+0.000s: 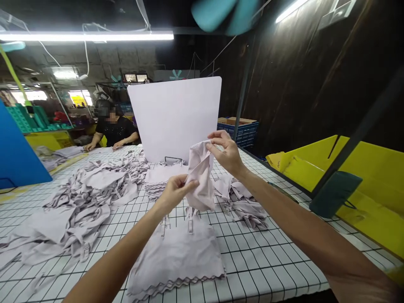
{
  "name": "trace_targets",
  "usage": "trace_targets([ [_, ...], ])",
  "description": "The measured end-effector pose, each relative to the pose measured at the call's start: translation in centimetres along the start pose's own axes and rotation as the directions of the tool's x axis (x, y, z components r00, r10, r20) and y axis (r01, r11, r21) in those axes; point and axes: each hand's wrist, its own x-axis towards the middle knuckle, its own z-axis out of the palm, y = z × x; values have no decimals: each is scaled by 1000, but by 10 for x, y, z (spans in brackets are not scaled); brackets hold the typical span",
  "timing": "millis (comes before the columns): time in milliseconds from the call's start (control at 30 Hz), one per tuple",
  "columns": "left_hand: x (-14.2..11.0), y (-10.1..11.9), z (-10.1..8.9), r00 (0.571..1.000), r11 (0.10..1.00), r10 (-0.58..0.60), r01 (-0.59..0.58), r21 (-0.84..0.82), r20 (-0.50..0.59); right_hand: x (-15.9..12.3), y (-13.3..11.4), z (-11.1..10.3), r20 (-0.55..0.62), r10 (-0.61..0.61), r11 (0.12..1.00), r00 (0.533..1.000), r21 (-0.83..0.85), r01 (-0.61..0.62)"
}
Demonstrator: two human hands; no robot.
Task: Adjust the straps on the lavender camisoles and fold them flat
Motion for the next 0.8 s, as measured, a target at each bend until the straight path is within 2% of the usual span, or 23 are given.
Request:
trace_targets([
  [33,-1,3,-8,1000,999,4,-3,-34,11,3,2,-1,9,6,1000,1000,4,-6],
  [100,-1,12,-22,1000,996,8,-8,-89,0,9,6,-4,97,154,980,983,113,-164],
  [167,0,20,-33,999,991,3,-9,-134,-42,12,9,-4,181,312,911,933,223,-348],
  [200,0,23,-38,998,988,-6,-4,-155,-62,13,11,-5,206,355,881,912,252,-400],
  [300,1,27,-51,995,975,-33,12,-221,-90,14,12,-8,269,406,838,873,270,-473],
  [367,1,28,-61,992,957,-41,6,-289,-115,15,13,-15,337,423,835,841,215,-507],
  [400,2,28,-66,989,944,-45,-4,-330,-142,16,14,-20,394,439,834,807,155,-529],
  [467,2,30,-77,977,912,-53,-37,-408,-209,18,17,-30,520,486,821,702,3,-571],
  [533,3,34,-84,964,878,-64,-69,-474,-259,18,21,-39,588,518,799,621,-74,-597],
  [567,3,35,-87,960,860,-74,-74,-504,-268,17,23,-42,594,518,791,616,-56,-610],
  [600,3,36,-88,958,842,-90,-73,-535,-272,16,25,-43,583,508,784,634,-8,-621],
  [700,1,39,-87,952,796,-153,-39,-604,-264,14,28,-40,514,472,762,716,170,-625],
  [800,0,42,-79,951,772,-162,-44,-635,-263,13,32,-30,444,456,802,772,172,-573],
])
